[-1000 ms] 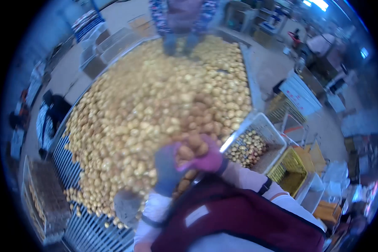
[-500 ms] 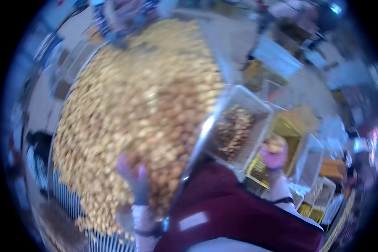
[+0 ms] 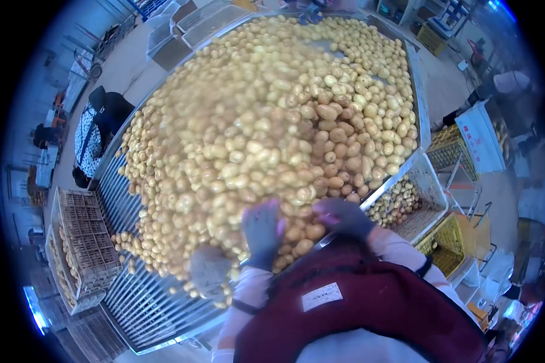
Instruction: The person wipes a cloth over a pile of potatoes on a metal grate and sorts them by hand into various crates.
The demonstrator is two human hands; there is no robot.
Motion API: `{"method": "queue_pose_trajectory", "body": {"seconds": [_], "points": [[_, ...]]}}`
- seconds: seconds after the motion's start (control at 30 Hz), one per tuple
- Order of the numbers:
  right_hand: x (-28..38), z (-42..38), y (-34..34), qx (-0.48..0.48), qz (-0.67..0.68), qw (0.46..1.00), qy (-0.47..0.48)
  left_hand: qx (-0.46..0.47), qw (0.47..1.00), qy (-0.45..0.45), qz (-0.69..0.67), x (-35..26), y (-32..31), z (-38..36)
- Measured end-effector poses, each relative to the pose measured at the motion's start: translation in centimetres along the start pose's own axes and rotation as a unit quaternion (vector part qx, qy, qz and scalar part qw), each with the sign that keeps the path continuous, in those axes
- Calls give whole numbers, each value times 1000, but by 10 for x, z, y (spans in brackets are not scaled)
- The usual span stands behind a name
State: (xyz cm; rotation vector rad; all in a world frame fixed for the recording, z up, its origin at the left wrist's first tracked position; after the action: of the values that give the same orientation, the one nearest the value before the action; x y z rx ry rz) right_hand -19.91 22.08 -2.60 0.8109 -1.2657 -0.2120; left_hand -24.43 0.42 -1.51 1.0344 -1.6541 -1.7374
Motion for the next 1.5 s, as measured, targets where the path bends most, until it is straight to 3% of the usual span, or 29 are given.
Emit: {"method": "queue_pose_trajectory", "body": {"seconds": [0.03, 0.13, 0.17, 0.27, 0.3, 0.4, 0.53, 0.6, 0.67, 0.73, 0.8, 0.83, 0.87, 0.9, 1.0, 1.03, 1.13, 1.23, 1.33, 1.4, 1.47, 1.5], "points": [[9, 27, -22, 108, -76, 990, -43, 19, 1000, 17, 3, -2, 0, 4], [1, 49, -55, 112, -171, 978, -42, 63, 997, 43, -16, -3, 4, 18], [-8, 52, -60, 176, -189, 964, -56, 74, 996, 47, -28, -4, 3, 24], [-7, 42, -26, 189, 54, 978, -70, 73, 994, 60, -58, -6, -3, 41], [-12, 34, -13, 135, 66, 981, -120, 74, 993, 62, -61, -7, -2, 44], [-16, 21, 38, -70, -31, 989, -128, 86, 992, 74, -62, -11, 0, 52], [-42, 38, 8, -2, -205, 971, -123, 113, 988, 86, -58, -8, -11, 60], [-58, 40, -6, -15, -182, 977, -113, 131, 984, 98, -69, -5, -23, 62], [-56, 37, -2, -63, -144, 985, -75, 158, 978, 114, -72, -1, -32, 59], [-74, 30, 3, -61, 131, 976, -163, 120, 985, 91, -82, -7, -31, 49], [-76, 20, 4, -57, 419, 885, -195, 93, 985, 71, -123, -8, -33, 44], [-71, 15, 4, -56, 559, 807, -181, 83, 982, 62, -159, -5, -33, 43], [-67, 10, 0, -56, 687, 707, -162, 75, 977, 51, -194, -4, -35, 42], [-68, 9, -2, -26, 725, 683, -86, 76, 982, 49, -166, -6, -37, 42], [-61, 7, -1, -33, 610, 785, -105, 63, 989, 46, -125, -16, -32, 46], [-64, 6, -15, -86, 676, 720, -132, 53, 988, 46, -137, -16, -31, 48], [-66, -5, -27, -115, 689, 693, -180, 52, 972, 95, -209, -14, -26, 49], [-67, -3, -29, -45, 773, 629, -63, 28, 962, 129, -237, -6, -30, 49], [-55, -3, -23, -1, 805, 593, -3, -15, 949, 129, -287, -4, -32, 46], [-48, -8, -22, -39, 800, 596, -47, -39, 937, 133, -319, -10, -23, 42], [-24, -7, -11, -64, 812, 576, -62, -54, 931, 141, -331, -38, 30, 34], [-6, -9, -3, -67, 828, 554, -59, -77, 956, 2, -283, -63, 53, 36]]}}
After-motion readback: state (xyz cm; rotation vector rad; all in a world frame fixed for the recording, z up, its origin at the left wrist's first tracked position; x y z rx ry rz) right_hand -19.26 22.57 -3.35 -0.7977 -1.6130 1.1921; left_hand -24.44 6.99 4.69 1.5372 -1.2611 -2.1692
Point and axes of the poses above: each hand's wrist, its own z-axis towards the middle knuckle, its own y-axis out of the back of the hand, x = y × z, the point moved 6 cm from there along z, towards the middle knuckle, and after that the axes turned 14 degrees about x, right-handed, at the moved point
